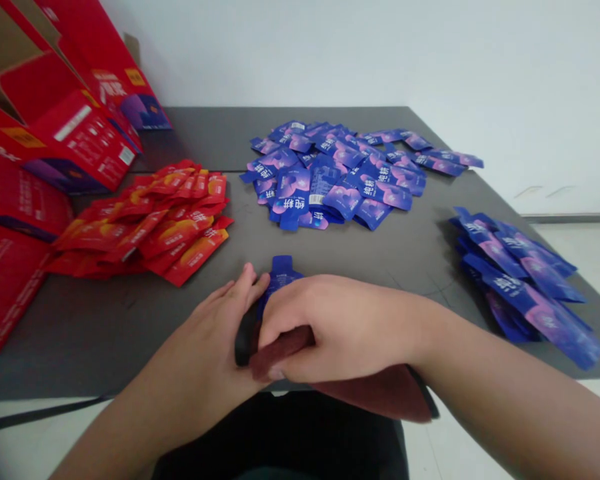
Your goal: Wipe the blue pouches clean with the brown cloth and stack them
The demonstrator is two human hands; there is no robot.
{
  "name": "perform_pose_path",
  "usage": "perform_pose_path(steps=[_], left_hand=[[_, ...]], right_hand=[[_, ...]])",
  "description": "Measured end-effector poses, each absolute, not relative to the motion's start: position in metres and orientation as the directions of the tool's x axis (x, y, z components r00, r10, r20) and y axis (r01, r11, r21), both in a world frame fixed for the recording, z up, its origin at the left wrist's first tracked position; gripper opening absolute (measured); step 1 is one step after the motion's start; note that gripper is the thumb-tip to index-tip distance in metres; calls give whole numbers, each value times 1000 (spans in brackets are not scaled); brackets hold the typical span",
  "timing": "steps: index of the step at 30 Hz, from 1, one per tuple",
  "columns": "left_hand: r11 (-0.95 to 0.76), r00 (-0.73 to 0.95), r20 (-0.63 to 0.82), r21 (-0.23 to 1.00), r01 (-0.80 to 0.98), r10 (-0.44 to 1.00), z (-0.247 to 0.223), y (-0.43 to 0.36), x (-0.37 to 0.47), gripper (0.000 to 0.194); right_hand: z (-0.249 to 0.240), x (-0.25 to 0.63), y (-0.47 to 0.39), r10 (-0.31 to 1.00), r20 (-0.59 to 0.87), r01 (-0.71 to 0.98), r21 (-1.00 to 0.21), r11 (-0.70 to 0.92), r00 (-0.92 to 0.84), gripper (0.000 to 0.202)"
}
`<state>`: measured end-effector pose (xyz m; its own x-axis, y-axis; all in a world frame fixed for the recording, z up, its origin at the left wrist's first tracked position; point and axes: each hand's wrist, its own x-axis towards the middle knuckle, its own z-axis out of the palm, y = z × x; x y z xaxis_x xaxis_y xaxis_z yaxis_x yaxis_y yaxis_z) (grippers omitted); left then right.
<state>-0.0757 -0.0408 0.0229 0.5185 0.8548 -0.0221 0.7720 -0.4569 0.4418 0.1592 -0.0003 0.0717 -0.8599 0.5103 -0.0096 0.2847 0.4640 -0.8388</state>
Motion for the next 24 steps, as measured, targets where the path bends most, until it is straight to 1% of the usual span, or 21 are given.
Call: perform_pose_path(steps=[2,6,9,15,20,24], left_hand=[[-471,531,-18,438,766,847,23,-40,-75,102],[-470,529,-11,447,762,848,24,-39,-75,110],[-480,533,7,444,757,846,23,-40,-76,113],[-488,532,44,467,738,846,19,-41,-77,114],[-486,531,38,465,740,846,22,-41,-76,115],[-478,522,39,462,747,852,23,-41,-75,107]], right_hand=[[70,156,-3,485,-13,294,-809,509,-875,13],[67,150,-8,525,-4,363,-728,582,-851,11],[67,147,-10,546,-8,405,-678,613,-838,10],[64,147,-12,567,-16,437,-655,616,-824,11],[60,149,-7,599,17,448,-647,617,-801,9],[60,154,5,651,39,521,-566,640,-758,9]])
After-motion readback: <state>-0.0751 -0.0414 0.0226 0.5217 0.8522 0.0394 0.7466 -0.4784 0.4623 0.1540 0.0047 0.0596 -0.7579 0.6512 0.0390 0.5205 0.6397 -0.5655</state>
